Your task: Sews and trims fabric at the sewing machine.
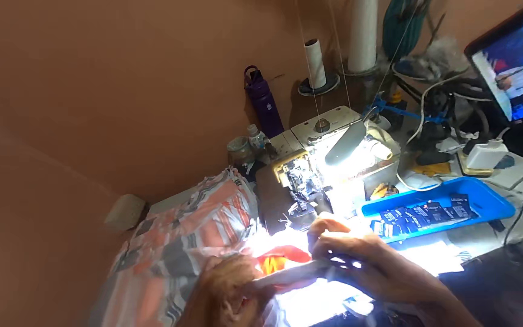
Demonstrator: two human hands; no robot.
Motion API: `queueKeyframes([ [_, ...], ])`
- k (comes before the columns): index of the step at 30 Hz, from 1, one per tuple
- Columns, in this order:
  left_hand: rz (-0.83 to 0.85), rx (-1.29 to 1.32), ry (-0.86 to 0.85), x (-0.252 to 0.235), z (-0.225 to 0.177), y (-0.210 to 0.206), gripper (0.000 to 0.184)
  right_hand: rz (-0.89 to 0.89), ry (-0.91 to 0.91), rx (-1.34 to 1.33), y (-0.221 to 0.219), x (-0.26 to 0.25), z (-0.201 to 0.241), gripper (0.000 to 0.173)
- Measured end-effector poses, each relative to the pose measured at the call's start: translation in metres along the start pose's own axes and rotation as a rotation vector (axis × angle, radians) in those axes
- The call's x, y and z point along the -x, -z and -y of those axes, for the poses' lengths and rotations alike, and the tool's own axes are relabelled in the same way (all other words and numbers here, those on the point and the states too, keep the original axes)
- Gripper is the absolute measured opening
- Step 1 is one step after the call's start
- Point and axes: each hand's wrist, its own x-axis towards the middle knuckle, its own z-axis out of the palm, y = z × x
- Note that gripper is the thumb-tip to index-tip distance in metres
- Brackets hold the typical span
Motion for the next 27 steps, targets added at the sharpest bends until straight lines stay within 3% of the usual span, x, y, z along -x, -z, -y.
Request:
queueKeyframes([
  [2,0.024,0.025,-0.027,0.005,0.019,0.012,0.035,0.000,-0.009,-0.068,0.012,0.009,0.007,0.017],
  [4,0.054,0.214,-0.021,0.009,0.034,0.033,0.042,-0.021,-0.082,-0.150,0.014,0.021,0.003,0.018],
  [8,-0.016,0.505,0.014,0.010,0.046,0.051,0.014,-0.084,-0.282,-0.382,-0.002,0.038,-0.015,0.007],
  [16,-0.050,0.868,0.132,0.008,0.063,0.016,0.015,-0.168,-0.448,-0.391,-0.017,0.060,-0.018,0.008],
  [19,-0.158,1.005,0.247,0.002,0.063,-0.003,0.015,-0.216,-0.502,-0.405,-0.024,0.068,-0.019,0.009],
  [21,-0.238,1.000,0.388,-0.005,0.062,-0.014,0.008,-0.229,-0.548,-0.422,-0.024,0.073,-0.020,0.011],
  [23,-0.243,0.906,0.480,-0.013,0.061,-0.021,0.016,-0.242,-0.605,-0.428,-0.022,0.076,-0.020,0.013],
  [27,-0.183,0.763,0.483,-0.024,0.064,-0.023,0.023,-0.271,-0.670,-0.447,-0.019,0.080,-0.020,0.014],
])
